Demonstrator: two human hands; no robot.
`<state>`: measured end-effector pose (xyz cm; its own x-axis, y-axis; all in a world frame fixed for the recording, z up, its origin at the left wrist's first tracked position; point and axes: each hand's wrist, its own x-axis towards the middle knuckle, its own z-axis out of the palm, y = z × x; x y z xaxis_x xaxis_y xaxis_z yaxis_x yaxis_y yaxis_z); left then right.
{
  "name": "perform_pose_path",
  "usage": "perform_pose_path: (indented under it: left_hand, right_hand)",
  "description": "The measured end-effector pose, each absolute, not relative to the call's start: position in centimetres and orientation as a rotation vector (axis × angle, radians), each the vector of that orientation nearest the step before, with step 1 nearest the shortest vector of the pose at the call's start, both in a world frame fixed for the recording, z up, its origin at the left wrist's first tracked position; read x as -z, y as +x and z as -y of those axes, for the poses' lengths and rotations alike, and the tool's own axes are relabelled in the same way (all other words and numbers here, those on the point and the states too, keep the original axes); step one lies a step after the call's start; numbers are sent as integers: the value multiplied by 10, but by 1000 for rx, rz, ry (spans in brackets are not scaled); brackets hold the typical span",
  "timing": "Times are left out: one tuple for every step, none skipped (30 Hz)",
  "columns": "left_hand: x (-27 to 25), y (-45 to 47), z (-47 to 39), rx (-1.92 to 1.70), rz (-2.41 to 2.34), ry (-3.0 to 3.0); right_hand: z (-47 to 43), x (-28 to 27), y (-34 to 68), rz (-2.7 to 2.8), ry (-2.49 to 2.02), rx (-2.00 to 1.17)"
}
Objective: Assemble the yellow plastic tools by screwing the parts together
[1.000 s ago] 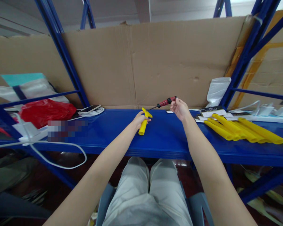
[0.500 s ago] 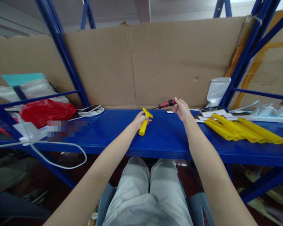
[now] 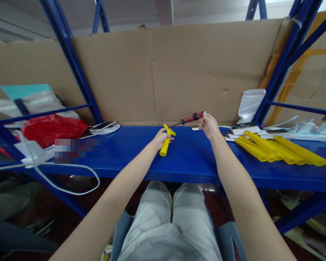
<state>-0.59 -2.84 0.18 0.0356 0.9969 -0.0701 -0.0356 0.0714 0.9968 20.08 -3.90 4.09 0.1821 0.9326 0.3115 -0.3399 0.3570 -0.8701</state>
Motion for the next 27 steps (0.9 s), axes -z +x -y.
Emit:
perform_pose_path:
  left_hand:
    - [-2, -6, 28, -1151, -1193, 1144]
    - [-2, -6, 28, -1154, -1195, 1142]
    - [-2, -6, 28, -1155, -1196, 1141]
    - [-2, -6, 28, -1156, -1194, 1143]
    - [-2, -6, 29, -1155, -1193, 1146]
    - [-2, -6, 29, -1154, -1192, 1150]
    - [-2, -6, 30, -1155, -1191, 1154]
    - [-2, -6, 30, -1156, -1192, 1157]
    - [-2, -6, 30, -1157, -1192, 1159]
    - [-2, -6, 31, -1159, -1195, 1160]
    - [-3, -6, 31, -1161, -1199, 1159]
    - [-3, -6, 31, -1161, -1202, 1157]
    - [-3, -6, 32, -1161, -1206, 1155]
    - [-4, -6, 32, -1159, -1208, 1154]
    - [-4, -6, 32, -1156, -1210, 1154]
    - [-4, -6, 32, -1153, -1211, 1156]
    - [-5, -6, 32, -1150, -1210, 1159]
    - [-5, -6, 33, -1149, -1210, 1161]
    - [-5, -6, 33, -1150, -1210, 1162]
    - [-5, -6, 33, -1153, -1209, 1161]
    - [-5, -6, 32, -1156, -1209, 1158]
    - [-5, -6, 32, -1158, -1207, 1155]
    - [-5, -6, 32, -1160, -1207, 1152]
    - [-4, -6, 31, -1160, -1205, 1151]
    - [-4, -6, 31, -1161, -1203, 1152]
    - [-4, -6, 31, -1163, -1201, 1154]
    - [-4, -5, 31, -1165, -1198, 1156]
  right_hand:
    - [38, -40, 201, 983, -748, -1015]
    - [38, -40, 201, 971, -753, -1007]
    - [38, -40, 201, 958, -756, -1000]
    - [37, -40, 201, 946, -758, -998]
    - [37, -40, 200, 935, -761, -1000]
    - [37, -40, 200, 924, -764, -1005]
    - [37, -40, 200, 913, -769, -1014]
    - [37, -40, 200, 903, -774, -1026]
    - [37, -40, 201, 893, -778, -1040]
    - [37, -41, 201, 886, -783, -1052]
    - [37, -41, 201, 881, -786, -1060]
    - [36, -41, 201, 880, -791, -1064]
    - [36, -40, 202, 882, -796, -1065]
    - [35, -40, 202, 889, -801, -1062]
    - [34, -40, 202, 901, -803, -1057]
    - [34, -40, 202, 916, -801, -1049]
    - [34, -39, 202, 933, -797, -1040]
    - [34, -39, 202, 949, -789, -1032]
    - [35, -39, 202, 963, -781, -1028]
    - [36, -39, 202, 973, -773, -1029]
    - [37, -39, 202, 976, -765, -1033]
    - [38, -40, 202, 974, -756, -1042]
    - [38, -40, 202, 965, -745, -1055]
    - [39, -41, 202, 950, -733, -1067]
    - [40, -42, 202, 935, -719, -1079]
    - [40, -42, 202, 922, -705, -1087]
    - [40, -43, 202, 915, -694, -1091]
